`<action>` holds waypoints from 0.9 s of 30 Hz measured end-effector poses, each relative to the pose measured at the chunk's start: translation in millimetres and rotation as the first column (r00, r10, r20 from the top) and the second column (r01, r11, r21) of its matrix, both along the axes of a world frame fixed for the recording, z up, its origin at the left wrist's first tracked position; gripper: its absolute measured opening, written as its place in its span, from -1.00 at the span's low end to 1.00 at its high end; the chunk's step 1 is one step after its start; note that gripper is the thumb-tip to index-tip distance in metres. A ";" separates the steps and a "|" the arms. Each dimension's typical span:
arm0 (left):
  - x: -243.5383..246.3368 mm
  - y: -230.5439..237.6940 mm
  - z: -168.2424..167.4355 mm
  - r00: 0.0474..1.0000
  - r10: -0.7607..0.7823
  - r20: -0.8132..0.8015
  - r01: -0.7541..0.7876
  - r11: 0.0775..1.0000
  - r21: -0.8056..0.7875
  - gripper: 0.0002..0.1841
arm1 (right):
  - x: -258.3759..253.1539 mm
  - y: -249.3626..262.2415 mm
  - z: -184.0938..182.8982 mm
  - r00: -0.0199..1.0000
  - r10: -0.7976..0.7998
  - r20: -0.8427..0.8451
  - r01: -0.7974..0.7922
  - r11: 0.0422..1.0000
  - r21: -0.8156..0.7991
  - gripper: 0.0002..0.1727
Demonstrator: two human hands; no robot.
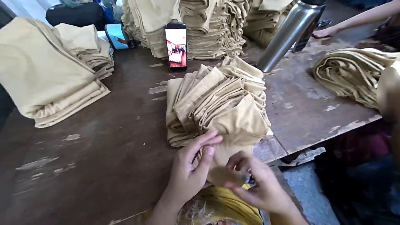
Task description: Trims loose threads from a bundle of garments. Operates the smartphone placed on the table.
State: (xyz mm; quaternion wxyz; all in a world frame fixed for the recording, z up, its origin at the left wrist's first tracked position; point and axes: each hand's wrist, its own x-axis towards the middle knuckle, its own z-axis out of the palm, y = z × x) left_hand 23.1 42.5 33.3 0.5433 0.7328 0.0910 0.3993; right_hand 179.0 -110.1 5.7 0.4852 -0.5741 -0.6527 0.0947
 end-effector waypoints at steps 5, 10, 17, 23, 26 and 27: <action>-34.1 -10.2 -24.5 0.939 0.148 -0.310 -0.065 0.963 0.263 -0.73 | -8.3 -16.5 -40.4 0.994 0.015 0.104 -0.005 0.996 -0.094 -0.86; -32.4 -23.8 -36.8 0.838 0.151 -0.525 0.137 0.873 0.469 -0.82 | -8.1 -13.3 -32.2 0.984 0.014 0.177 0.009 0.992 -0.130 -0.75; -31.5 -21.2 -38.6 0.833 0.189 -0.520 0.115 0.861 0.496 -0.83 | -3.7 -11.5 -26.5 0.991 0.095 0.098 -0.080 0.985 -0.150 -0.89; -25.5 -23.4 -45.3 0.829 0.382 -0.409 -0.161 0.862 0.480 -0.77 | 19.1 -12.8 1.3 0.982 0.155 -0.108 -0.158 0.987 -0.020 -0.83; -20.6 -26.2 -42.9 0.854 0.348 -0.387 -0.172 0.890 0.422 -0.76 | 27.2 -3.1 7.1 0.996 -0.079 -0.036 0.082 0.991 0.109 -0.83; -18.1 -27.1 -42.0 0.874 0.312 -0.373 -0.169 0.914 0.368 -0.76 | 27.3 3.4 4.7 0.983 -0.184 -0.003 0.183 0.972 0.145 -0.83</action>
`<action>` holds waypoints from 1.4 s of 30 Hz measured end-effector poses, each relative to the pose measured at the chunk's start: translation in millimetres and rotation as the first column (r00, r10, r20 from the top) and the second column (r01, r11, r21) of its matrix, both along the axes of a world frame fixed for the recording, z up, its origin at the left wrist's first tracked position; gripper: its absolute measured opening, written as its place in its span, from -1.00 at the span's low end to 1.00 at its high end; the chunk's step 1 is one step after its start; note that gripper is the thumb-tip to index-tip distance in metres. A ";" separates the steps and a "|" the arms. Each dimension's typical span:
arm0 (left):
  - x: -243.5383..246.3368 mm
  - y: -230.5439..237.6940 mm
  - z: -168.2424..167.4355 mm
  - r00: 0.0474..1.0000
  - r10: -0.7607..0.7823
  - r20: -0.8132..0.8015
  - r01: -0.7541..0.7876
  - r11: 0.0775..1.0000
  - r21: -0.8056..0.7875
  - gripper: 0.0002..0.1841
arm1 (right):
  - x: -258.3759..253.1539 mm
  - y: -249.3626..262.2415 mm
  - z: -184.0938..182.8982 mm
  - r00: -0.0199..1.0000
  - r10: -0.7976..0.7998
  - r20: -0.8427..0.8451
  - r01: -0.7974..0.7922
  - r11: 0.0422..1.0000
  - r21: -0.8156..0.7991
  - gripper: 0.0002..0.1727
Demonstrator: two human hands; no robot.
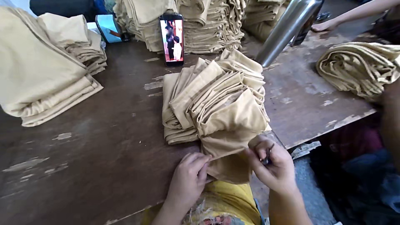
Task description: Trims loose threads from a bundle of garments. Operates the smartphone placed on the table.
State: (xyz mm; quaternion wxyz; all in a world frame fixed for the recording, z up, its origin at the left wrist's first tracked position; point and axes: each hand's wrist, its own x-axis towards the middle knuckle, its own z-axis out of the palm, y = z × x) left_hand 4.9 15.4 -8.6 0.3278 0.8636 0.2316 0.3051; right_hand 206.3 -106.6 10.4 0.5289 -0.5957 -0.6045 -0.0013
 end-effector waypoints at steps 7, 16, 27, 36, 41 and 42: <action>3.5 1.3 1.4 0.845 0.076 0.529 0.390 0.587 -0.709 -0.50 | -25.9 26.4 -38.4 0.998 -0.023 -0.059 0.013 0.984 -0.176 -0.73; 2.1 -4.4 -7.5 0.774 0.090 0.626 0.423 0.661 -0.619 -0.57 | -46.8 27.2 -30.4 0.931 0.224 -0.288 -0.214 0.975 0.066 -0.78; 1.6 -10.5 -7.1 0.813 0.082 0.576 0.303 0.786 -0.539 -0.88 | -58.3 33.9 -21.4 0.982 0.069 -0.176 -0.043 0.988 0.147 -0.78; -2.8 -10.0 -7.6 0.780 0.010 0.626 0.409 0.750 -0.520 -0.81 | -47.3 24.6 -14.9 0.934 0.270 -0.234 -0.253 0.962 0.099 -0.77; -1.0 -10.9 -8.4 0.770 -0.026 0.638 0.444 0.740 -0.505 -0.55 | -47.7 31.6 -10.3 0.979 0.175 0.100 -0.185 0.978 0.096 -0.85; -0.3 -10.9 -8.6 0.773 -0.034 0.634 0.437 0.752 -0.493 -0.52 | -48.5 32.2 -10.5 0.979 0.147 0.138 -0.163 0.980 0.110 -0.87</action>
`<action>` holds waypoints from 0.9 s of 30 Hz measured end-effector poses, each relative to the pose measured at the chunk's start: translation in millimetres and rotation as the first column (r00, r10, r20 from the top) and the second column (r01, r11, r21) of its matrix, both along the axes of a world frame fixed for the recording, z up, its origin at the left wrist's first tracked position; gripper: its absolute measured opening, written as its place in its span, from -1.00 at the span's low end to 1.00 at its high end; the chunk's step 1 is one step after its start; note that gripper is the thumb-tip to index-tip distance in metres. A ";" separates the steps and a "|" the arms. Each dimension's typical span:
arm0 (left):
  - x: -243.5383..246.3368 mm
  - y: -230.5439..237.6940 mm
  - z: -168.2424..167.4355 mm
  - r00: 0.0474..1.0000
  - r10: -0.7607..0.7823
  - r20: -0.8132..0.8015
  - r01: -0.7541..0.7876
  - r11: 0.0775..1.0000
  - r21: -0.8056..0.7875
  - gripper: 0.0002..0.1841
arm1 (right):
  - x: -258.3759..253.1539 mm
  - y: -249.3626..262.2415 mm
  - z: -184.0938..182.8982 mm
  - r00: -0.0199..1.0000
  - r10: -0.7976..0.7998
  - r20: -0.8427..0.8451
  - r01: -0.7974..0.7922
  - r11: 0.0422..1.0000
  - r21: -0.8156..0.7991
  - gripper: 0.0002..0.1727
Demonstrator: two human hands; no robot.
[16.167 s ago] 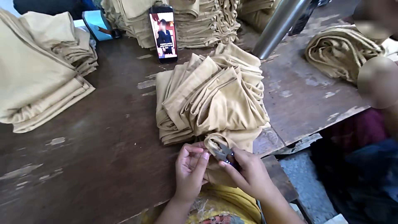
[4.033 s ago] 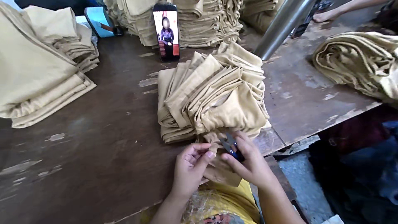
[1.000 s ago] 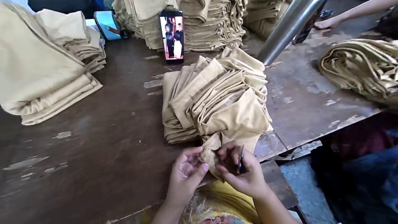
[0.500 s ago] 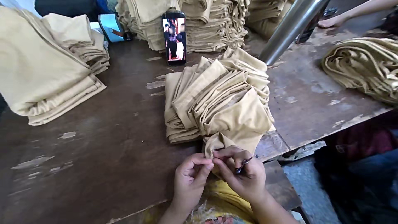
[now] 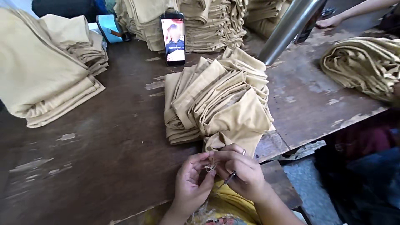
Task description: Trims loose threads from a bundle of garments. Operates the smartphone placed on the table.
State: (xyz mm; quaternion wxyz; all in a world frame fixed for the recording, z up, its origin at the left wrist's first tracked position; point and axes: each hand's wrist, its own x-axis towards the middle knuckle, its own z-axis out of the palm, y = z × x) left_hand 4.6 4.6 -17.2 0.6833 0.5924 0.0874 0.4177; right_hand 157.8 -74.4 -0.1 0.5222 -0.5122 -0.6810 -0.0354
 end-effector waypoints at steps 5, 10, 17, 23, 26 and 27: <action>2.2 -1.0 -4.4 0.994 0.102 -0.033 -0.099 0.991 0.089 -0.57 | -10.1 -5.8 2.8 0.994 -0.092 0.055 0.086 0.992 0.095 -0.84; 5.0 -3.5 -3.4 0.969 0.233 -0.078 -0.215 0.957 0.193 -0.73 | -25.9 -9.8 1.9 0.998 -0.003 0.058 -0.003 0.994 0.106 -0.81; 2.6 -0.3 0.5 0.984 0.170 -0.055 -0.172 0.985 -0.017 -0.87 | -13.4 -22.4 -7.1 0.980 -0.094 -0.178 0.069 0.987 -0.144 -0.63; -1.1 3.7 -1.2 0.994 0.109 0.009 -0.106 0.976 -0.190 -0.87 | -1.6 -36.0 -21.6 0.982 -0.190 0.000 0.173 0.893 -0.416 -0.53; -2.4 4.9 -2.4 0.997 0.074 0.037 -0.066 0.980 -0.188 -0.88 | -4.3 -35.9 -22.2 0.976 -0.216 0.023 0.206 0.889 -0.409 -0.53; -2.6 5.2 -2.8 0.997 0.062 0.046 -0.053 0.982 -0.180 -0.88 | -5.7 -34.6 -21.7 0.973 -0.228 0.032 0.222 0.887 -0.405 -0.52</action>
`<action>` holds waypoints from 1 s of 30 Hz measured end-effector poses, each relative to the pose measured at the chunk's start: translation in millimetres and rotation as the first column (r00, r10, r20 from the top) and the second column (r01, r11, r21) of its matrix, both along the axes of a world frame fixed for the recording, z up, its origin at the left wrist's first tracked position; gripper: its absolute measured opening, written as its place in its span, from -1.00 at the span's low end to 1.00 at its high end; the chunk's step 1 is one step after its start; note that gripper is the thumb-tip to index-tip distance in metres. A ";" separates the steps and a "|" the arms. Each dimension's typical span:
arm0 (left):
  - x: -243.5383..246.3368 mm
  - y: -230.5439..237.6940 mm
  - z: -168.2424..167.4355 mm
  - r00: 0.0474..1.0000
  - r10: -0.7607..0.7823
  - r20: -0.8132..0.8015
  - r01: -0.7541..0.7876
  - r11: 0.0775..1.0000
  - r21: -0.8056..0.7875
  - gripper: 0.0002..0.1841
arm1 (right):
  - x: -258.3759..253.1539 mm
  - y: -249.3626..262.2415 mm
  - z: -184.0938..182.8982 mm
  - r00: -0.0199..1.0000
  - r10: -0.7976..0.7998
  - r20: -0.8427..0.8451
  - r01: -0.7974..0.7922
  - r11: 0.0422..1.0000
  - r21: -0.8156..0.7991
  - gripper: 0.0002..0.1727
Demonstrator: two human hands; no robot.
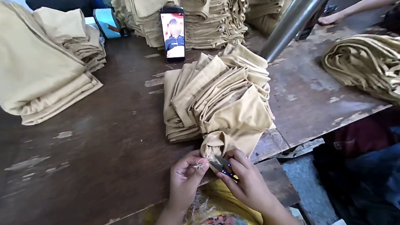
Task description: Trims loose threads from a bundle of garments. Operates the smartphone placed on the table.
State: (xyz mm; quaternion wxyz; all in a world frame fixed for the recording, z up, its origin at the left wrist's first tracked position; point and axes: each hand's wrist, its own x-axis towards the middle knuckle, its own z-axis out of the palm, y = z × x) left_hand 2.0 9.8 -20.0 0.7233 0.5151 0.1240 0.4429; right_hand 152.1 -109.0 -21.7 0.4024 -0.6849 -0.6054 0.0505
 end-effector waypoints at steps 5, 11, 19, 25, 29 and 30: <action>-1.0 -0.3 -0.2 1.000 -0.015 -0.016 0.016 0.998 0.056 -0.88 | -8.5 8.7 4.8 1.000 -0.019 0.020 0.019 1.000 -0.006 -0.51; -2.8 0.8 -2.2 1.000 -0.014 -0.027 0.016 0.997 0.071 -0.92 | 0.6 9.6 11.7 0.996 0.013 -0.085 -0.012 1.000 0.004 -0.46; 1.1 -0.7 3.6 0.967 0.218 -0.136 -0.175 0.946 0.271 -0.89 | 36.3 28.2 2.6 0.985 -0.123 -0.120 0.144 0.973 0.180 -0.75; -26.3 23.8 12.7 0.891 0.293 -0.347 0.058 0.685 0.726 -0.94 | 49.0 -8.9 7.5 0.957 0.076 -0.278 -0.008 0.971 0.237 -0.96; -30.5 22.9 11.8 0.803 0.232 -0.549 0.215 0.746 0.630 -0.90 | 34.9 -12.4 3.9 0.997 0.014 0.074 -0.003 0.990 -0.144 -0.49; -30.0 21.7 11.1 0.795 0.247 -0.554 0.190 0.765 0.615 -0.90 | 30.9 -11.5 4.9 0.990 0.031 0.135 -0.007 0.984 -0.176 -0.35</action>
